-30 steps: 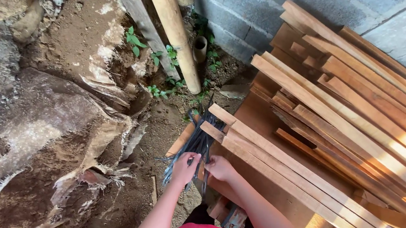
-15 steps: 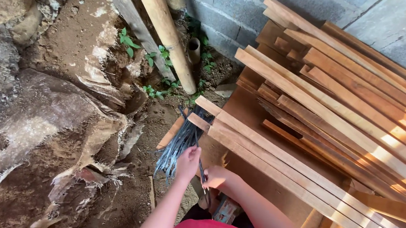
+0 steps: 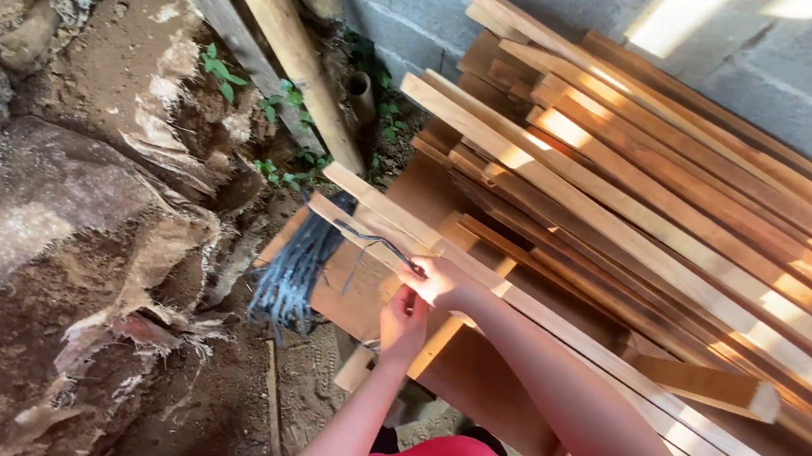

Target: The person arranges several thin wooden planks on a workbench, aligns them, and then uses a black strap to tie the bundle together. They wrap the strap around the wood and secure it with a knot.

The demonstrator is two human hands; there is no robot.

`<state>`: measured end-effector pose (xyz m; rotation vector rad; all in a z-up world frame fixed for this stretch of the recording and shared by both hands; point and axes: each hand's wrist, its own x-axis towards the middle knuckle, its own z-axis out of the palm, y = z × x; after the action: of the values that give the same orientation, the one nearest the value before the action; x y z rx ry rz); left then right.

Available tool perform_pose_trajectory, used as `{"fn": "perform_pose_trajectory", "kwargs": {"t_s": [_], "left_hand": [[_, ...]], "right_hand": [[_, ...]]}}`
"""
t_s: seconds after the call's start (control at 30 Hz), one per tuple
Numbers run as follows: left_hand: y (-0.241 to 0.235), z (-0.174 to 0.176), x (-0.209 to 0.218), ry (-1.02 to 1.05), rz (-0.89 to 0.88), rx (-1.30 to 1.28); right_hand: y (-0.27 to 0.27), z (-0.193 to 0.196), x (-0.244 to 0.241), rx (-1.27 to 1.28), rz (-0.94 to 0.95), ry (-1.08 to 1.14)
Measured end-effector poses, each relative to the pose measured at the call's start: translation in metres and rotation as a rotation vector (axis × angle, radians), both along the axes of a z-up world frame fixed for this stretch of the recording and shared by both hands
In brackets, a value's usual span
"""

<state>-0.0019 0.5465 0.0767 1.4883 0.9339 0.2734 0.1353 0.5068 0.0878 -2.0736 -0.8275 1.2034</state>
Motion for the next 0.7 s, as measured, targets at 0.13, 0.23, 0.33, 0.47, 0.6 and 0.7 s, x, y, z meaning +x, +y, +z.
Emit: {"fn": "perform_pose_trajectory", "kwargs": {"t_s": [0.13, 0.23, 0.33, 0.47, 0.6, 0.7], "left_hand": [[-0.077, -0.033, 0.013, -0.115, -0.074, 0.036], [-0.132, -0.071, 0.022, -0.156, -0.049, -0.260], [-0.174, -0.058, 0.021, 0.158, -0.031, -0.097], [-0.219, -0.007, 0.021, 0.083, 0.203, 0.272], [-0.245, -0.082, 0.035, 0.178, 0.336, -0.128], [-0.254, -0.108, 0.053, 0.233, 0.422, -0.247]], "right_hand": [[-0.062, 0.013, 0.015, -0.048, -0.113, 0.014], [-0.125, -0.041, 0.036, -0.012, -0.265, -0.053], [-0.193, -0.045, 0.040, 0.010, -0.203, -0.288], [-0.259, -0.018, 0.038, -0.123, -0.180, -0.479], [-0.297, -0.020, 0.031, -0.081, -0.208, -0.534], [-0.332, -0.093, 0.016, -0.159, 0.050, -1.249]]}}
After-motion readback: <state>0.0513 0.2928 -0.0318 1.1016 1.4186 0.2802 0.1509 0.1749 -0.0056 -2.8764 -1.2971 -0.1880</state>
